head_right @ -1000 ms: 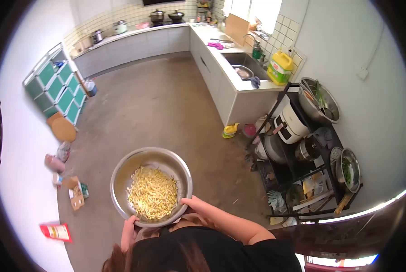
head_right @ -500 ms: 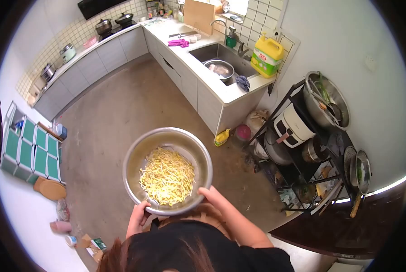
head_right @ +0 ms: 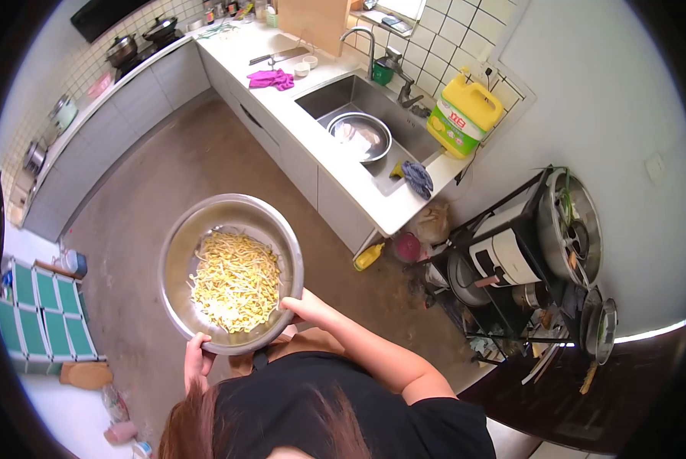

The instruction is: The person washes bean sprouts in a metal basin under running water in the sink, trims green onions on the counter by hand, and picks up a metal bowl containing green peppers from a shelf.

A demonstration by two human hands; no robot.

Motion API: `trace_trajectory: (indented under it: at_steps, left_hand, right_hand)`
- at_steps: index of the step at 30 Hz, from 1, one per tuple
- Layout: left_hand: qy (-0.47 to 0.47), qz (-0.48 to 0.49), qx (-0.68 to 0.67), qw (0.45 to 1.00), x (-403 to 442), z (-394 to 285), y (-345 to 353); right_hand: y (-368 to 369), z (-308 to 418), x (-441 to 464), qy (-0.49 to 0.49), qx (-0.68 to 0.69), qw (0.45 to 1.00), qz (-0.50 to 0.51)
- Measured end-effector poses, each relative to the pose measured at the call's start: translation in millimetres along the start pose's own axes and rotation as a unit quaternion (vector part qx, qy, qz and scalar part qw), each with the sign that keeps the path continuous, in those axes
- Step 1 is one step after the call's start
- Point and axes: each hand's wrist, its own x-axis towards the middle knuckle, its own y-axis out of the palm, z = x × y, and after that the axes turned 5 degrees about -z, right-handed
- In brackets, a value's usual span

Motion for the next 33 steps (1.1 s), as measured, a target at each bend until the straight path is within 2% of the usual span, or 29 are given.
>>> trace_trajectory:
  at_steps: [2,4,8,11,14,16,19,21,22,25,27,30,31,33]
  left_hand:
    - [-0.013,0.036,0.036,0.999,60.0,-30.4,27.4]
    - [-0.021,0.041,0.077,0.996,107.9,-71.2,76.9]
    - [-0.082,0.158,0.201,0.963,202.6,-136.0,156.2]
    - [-0.092,0.220,0.238,0.942,259.1,-169.7,228.7]
    - [-0.099,0.239,0.258,0.931,291.1,-185.7,302.6]
    - [-0.105,0.265,0.251,0.925,314.3,-176.5,342.8]
    - [-0.107,0.276,0.311,0.903,349.8,-170.3,391.0]
    - [-0.098,0.278,0.342,0.892,367.4,-167.8,427.1]
    - [-0.085,0.283,0.357,0.886,375.0,-161.5,442.3]
    - [-0.089,0.252,0.375,0.888,396.6,-156.2,479.1]
    - [-0.107,0.229,0.380,0.890,395.9,-162.8,501.3]
    - [-0.125,0.227,0.400,0.879,409.1,-161.0,514.0]
    - [-0.129,0.223,0.387,0.885,413.0,-160.0,518.0]
    - [-0.135,0.214,0.365,0.896,420.0,-155.5,519.7]
  right_hand:
    - [-18.0,17.7,37.4,0.012,0.034,0.999,-0.012]
    - [-30.5,40.4,74.2,-0.019,0.084,0.994,-0.073]
    - [-51.5,88.5,94.2,-0.004,0.167,0.969,-0.183]
    - [-79.0,112.7,118.8,-0.017,0.166,0.961,-0.222]
    - [-103.6,129.0,136.3,-0.040,0.166,0.942,-0.289]
    - [-136.3,139.5,137.0,-0.006,0.241,0.927,-0.287]
    - [-196.6,160.5,144.5,0.001,0.150,0.914,-0.378]
    - [-245.5,166.1,160.9,-0.086,0.042,0.841,-0.532]
    - [-276.2,183.0,165.3,-0.124,-0.114,0.787,-0.594]
    - [-339.8,250.5,186.9,-0.224,-0.070,0.764,-0.601]
    - [-384.4,296.3,219.9,-0.264,-0.121,0.734,-0.615]
    - [-427.9,374.9,267.6,-0.278,-0.159,0.720,-0.615]
    - [-435.8,397.1,285.3,-0.289,-0.161,0.693,-0.640]
    - [-452.2,436.8,304.9,-0.261,-0.184,0.739,-0.593]
